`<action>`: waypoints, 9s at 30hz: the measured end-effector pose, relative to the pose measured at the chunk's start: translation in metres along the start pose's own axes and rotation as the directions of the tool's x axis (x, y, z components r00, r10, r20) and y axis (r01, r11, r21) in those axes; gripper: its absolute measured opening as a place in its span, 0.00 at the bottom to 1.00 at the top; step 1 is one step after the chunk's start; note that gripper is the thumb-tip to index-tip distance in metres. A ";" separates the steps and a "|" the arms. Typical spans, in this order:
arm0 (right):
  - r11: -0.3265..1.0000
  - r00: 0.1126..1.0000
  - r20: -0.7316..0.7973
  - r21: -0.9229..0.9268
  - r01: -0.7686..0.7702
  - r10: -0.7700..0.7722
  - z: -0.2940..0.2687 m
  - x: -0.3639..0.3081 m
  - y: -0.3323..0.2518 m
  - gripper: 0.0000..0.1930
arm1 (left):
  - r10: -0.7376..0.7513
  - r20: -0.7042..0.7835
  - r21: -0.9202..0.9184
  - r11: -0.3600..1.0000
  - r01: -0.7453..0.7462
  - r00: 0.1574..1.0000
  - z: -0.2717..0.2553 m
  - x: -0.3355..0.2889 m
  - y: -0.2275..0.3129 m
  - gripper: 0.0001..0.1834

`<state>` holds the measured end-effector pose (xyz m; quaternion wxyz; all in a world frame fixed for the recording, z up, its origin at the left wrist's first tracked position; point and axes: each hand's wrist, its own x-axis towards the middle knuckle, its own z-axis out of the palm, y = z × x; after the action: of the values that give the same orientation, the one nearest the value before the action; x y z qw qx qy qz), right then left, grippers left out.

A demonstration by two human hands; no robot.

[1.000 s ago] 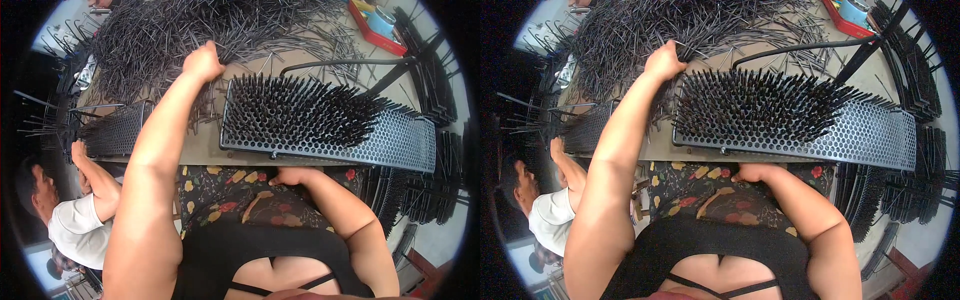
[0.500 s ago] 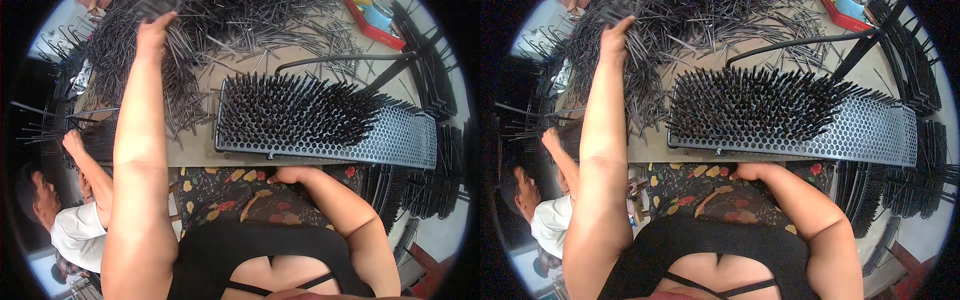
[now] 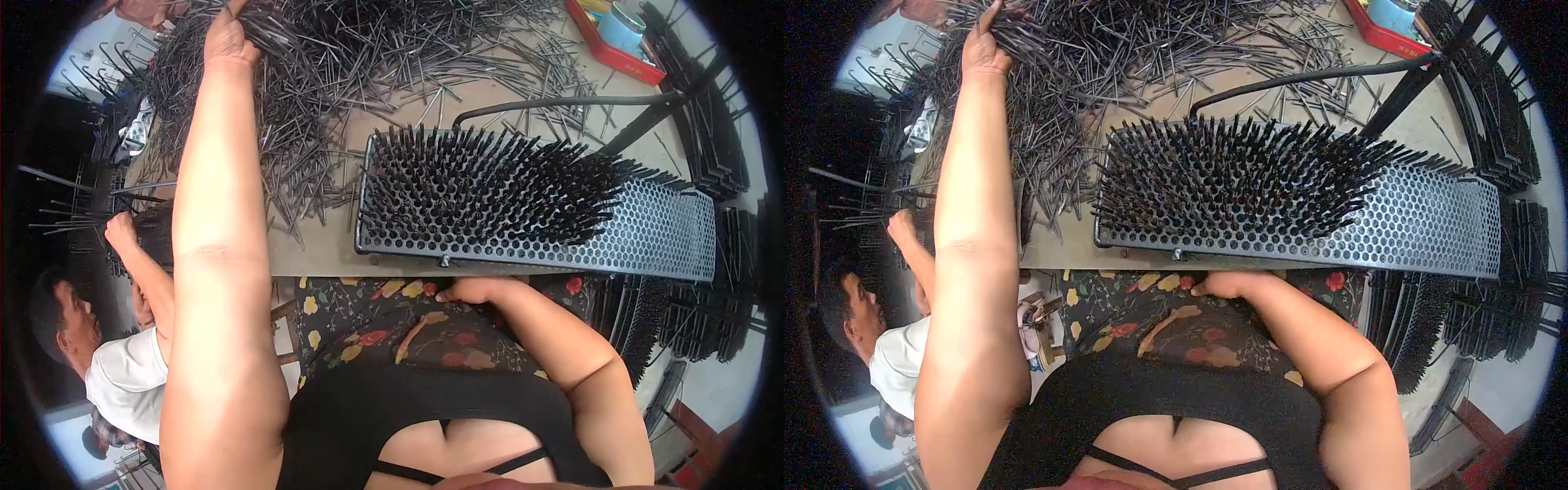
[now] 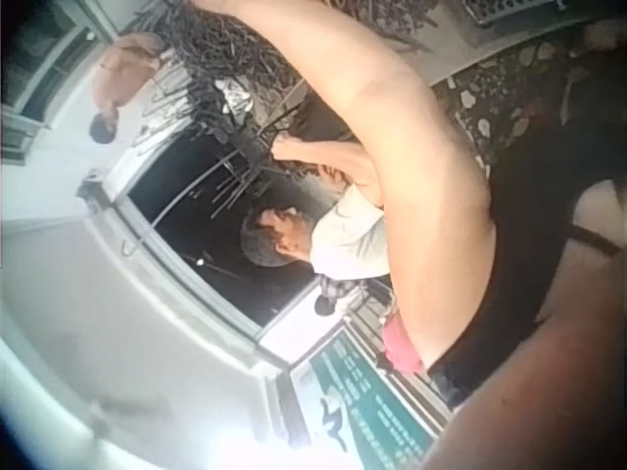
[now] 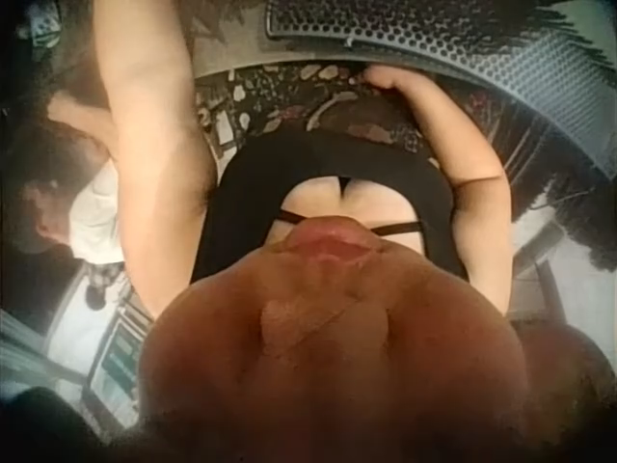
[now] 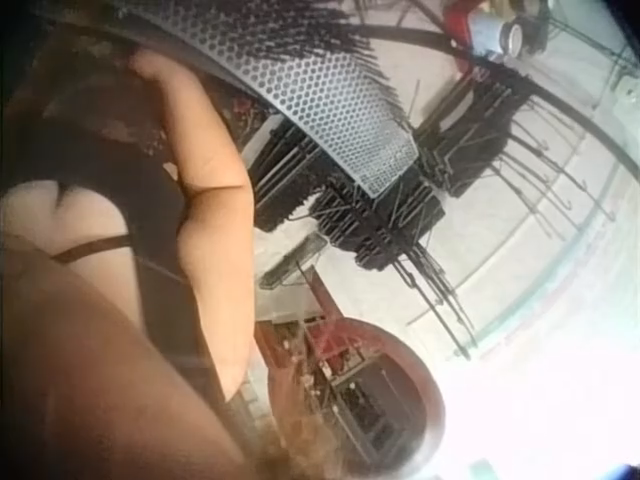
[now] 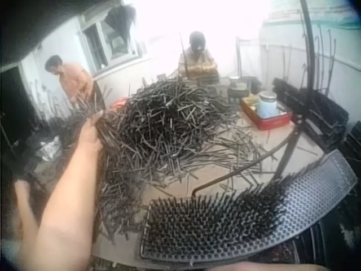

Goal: Inserting thin metal rods into a perforated metal base as part of a manufacturing assembly process.

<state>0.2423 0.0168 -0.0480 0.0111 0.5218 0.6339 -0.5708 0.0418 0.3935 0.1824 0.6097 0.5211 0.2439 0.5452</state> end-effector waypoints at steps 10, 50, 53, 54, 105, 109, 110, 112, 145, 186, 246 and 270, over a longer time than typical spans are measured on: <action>0.996 0.996 -0.038 0.039 -0.081 0.083 0.005 0.004 0.004 0.35 | -0.100 -0.106 0.169 0.979 0.117 0.989 0.010 0.018 0.026 0.15; 0.262 0.728 -0.519 0.703 0.662 -0.448 0.040 -0.075 -0.064 0.54 | -0.659 0.308 0.044 0.730 0.682 0.686 0.077 -0.376 -0.001 0.13; 0.379 0.724 -0.491 0.628 0.680 -0.485 0.042 -0.084 -0.074 0.59 | -0.695 0.401 0.054 0.668 0.742 0.597 0.069 -0.385 -0.011 0.14; 0.399 0.749 -0.473 0.644 0.653 -0.463 0.043 -0.081 -0.056 0.57 | -0.704 0.426 0.085 0.657 0.749 0.568 0.076 -0.390 -0.012 0.14; -0.162 0.632 -0.771 0.615 0.772 0.082 0.016 -0.097 -0.047 0.19 | -0.839 0.517 0.297 0.361 0.884 0.169 0.101 -0.411 -0.063 0.15; -0.272 0.586 -0.776 0.527 0.805 0.233 -0.006 -0.120 -0.048 0.20 | -0.858 0.486 0.376 0.379 0.845 0.169 0.102 -0.412 -0.060 0.14; -0.308 0.599 -0.777 0.531 0.789 0.195 -0.007 -0.123 -0.041 0.20 | -0.864 0.471 0.398 0.388 0.831 0.178 0.103 -0.412 -0.060 0.14; -0.341 0.617 -0.774 0.548 0.764 0.139 -0.009 -0.124 -0.038 0.20 | -0.871 0.455 0.422 0.394 0.817 0.185 0.104 -0.412 -0.059 0.15; -0.266 0.865 -0.501 0.829 0.492 0.041 0.060 -0.093 -0.041 0.19 | -0.721 0.606 -0.188 0.281 0.941 0.336 0.018 -0.397 -0.058 0.17; 0.666 0.683 -0.691 0.395 0.633 -0.239 0.083 -0.045 -0.100 0.17 | -0.540 0.698 -0.323 0.350 0.879 0.471 0.016 -0.403 -0.049 0.19; 0.286 0.901 -0.198 0.903 0.321 -0.385 0.055 -0.037 -0.093 0.08 | -0.607 -0.053 -0.293 0.768 0.569 0.793 -0.026 -0.361 -0.038 0.09; 0.231 0.883 0.043 0.970 0.075 -0.467 0.063 -0.037 -0.095 0.12 | -0.604 0.036 -0.473 0.692 0.546 0.796 -0.003 -0.384 -0.066 0.09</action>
<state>0.1588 -0.0351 0.0205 -0.2978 0.2009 0.2374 -0.9026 -0.0435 0.0505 0.0182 0.8386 0.2242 0.2954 0.3990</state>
